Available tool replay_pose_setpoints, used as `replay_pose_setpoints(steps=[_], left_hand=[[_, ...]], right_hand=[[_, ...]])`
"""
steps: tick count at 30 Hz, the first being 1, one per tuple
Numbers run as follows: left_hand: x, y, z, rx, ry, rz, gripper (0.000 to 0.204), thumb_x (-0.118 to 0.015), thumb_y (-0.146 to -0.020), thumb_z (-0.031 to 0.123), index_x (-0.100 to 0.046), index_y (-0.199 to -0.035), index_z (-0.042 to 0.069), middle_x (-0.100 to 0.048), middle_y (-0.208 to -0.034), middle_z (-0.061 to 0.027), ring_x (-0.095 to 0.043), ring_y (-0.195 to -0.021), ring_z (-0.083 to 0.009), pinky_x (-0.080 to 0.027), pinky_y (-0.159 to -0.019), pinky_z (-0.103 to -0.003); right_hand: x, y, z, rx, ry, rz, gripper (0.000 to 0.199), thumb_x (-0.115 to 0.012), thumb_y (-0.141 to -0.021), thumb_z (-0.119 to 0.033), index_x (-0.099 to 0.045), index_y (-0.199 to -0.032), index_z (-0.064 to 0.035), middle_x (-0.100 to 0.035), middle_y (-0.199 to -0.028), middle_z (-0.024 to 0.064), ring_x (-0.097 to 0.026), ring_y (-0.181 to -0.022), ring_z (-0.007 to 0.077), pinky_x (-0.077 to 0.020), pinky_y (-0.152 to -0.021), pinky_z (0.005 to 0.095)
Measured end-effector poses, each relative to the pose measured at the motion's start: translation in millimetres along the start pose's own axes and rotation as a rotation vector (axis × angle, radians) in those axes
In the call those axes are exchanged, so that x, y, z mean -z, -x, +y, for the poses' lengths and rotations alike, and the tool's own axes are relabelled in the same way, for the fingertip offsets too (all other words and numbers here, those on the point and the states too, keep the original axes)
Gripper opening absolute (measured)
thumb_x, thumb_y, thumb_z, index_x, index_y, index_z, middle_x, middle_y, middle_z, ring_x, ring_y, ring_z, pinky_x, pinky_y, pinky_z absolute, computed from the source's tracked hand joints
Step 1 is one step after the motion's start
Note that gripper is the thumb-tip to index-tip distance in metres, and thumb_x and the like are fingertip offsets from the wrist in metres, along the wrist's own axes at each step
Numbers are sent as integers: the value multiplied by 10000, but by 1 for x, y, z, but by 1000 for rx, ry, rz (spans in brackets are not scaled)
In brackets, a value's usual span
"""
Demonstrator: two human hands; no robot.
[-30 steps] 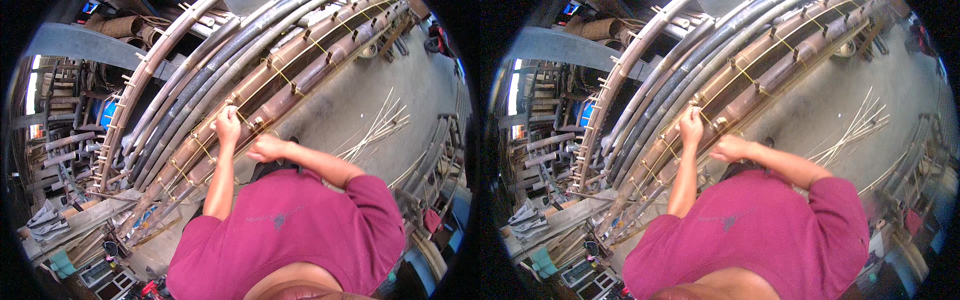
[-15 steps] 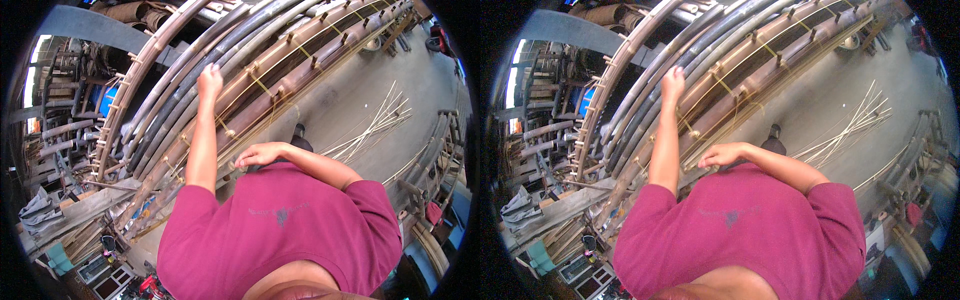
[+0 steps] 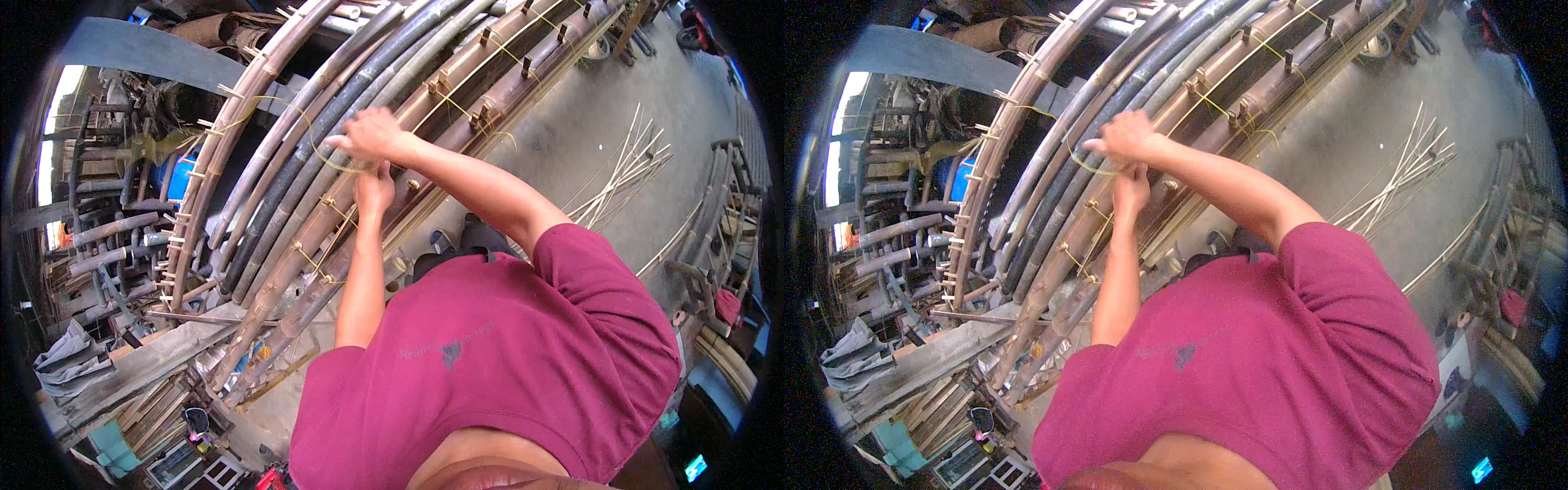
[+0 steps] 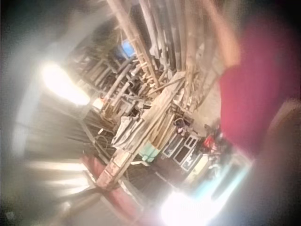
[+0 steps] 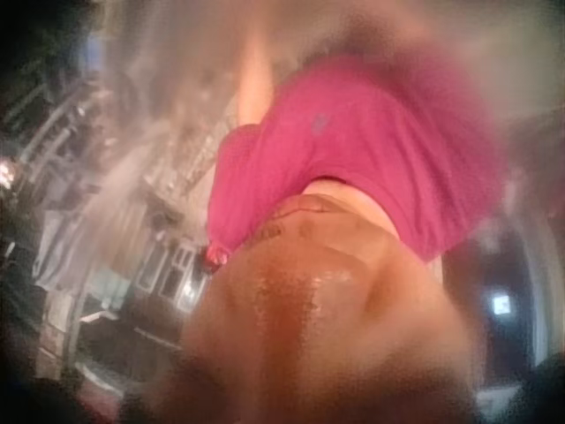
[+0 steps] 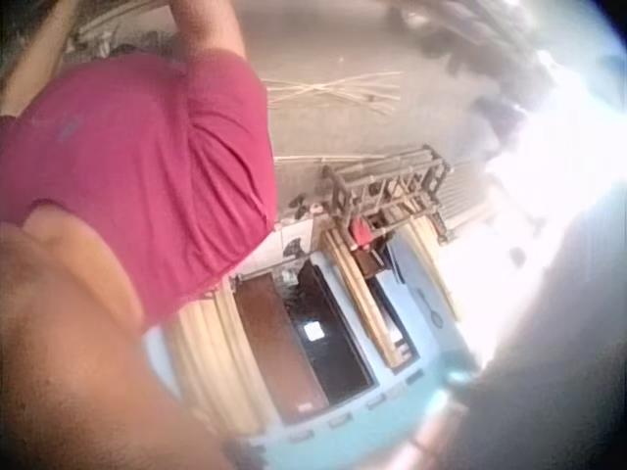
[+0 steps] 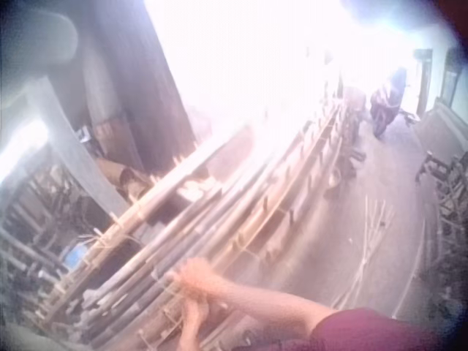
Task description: The person weaves thin bamboo strips through a curved bamboo frame using both hands. They repeatedly pick up strips from the floor and interlace them through the frame's structure.
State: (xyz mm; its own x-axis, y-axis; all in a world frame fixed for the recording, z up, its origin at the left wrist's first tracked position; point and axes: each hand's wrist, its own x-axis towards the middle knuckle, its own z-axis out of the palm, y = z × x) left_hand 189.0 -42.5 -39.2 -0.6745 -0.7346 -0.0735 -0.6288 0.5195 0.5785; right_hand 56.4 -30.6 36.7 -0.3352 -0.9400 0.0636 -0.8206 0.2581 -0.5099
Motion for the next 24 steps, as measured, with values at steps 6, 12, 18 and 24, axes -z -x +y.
replay_pose_setpoints(steps=[6,12,18,24], left_hand=[[9,5,-9,-213,187,66,335,-463,-974,303,-675,-1050,55,-664,-1008,-235,-619,-974,-434,-478,-809,-488],[14,2,14,33,131,-31,262,-552,-941,263,-680,-1007,43,-684,-887,-191,-674,-828,-318,-499,-747,-410],[54,-107,40,-83,556,273,267,-514,-983,212,-692,-965,15,-639,-627,-83,-583,-534,-178,-458,-527,-344],[28,-120,-29,12,-56,237,301,-519,-923,287,-682,-1025,55,-672,-966,-251,-653,-949,-406,-499,-836,-488]], right_hand=[[36,24,-2,147,-1114,-335,529,-486,-981,-455,-625,-793,19,-595,-688,127,-559,-666,203,-477,-674,418],[-66,163,54,426,-564,-324,460,-478,-970,-343,-607,-708,12,-587,-690,256,-587,-670,439,-457,-629,505],[-59,169,49,363,-363,-285,508,-521,-925,-376,-593,-583,-8,-558,-602,247,-572,-613,442,-465,-603,525],[-78,175,20,403,-198,-282,278,-566,-860,-299,-639,-769,-47,-642,-723,191,-629,-706,378,-494,-698,483]])
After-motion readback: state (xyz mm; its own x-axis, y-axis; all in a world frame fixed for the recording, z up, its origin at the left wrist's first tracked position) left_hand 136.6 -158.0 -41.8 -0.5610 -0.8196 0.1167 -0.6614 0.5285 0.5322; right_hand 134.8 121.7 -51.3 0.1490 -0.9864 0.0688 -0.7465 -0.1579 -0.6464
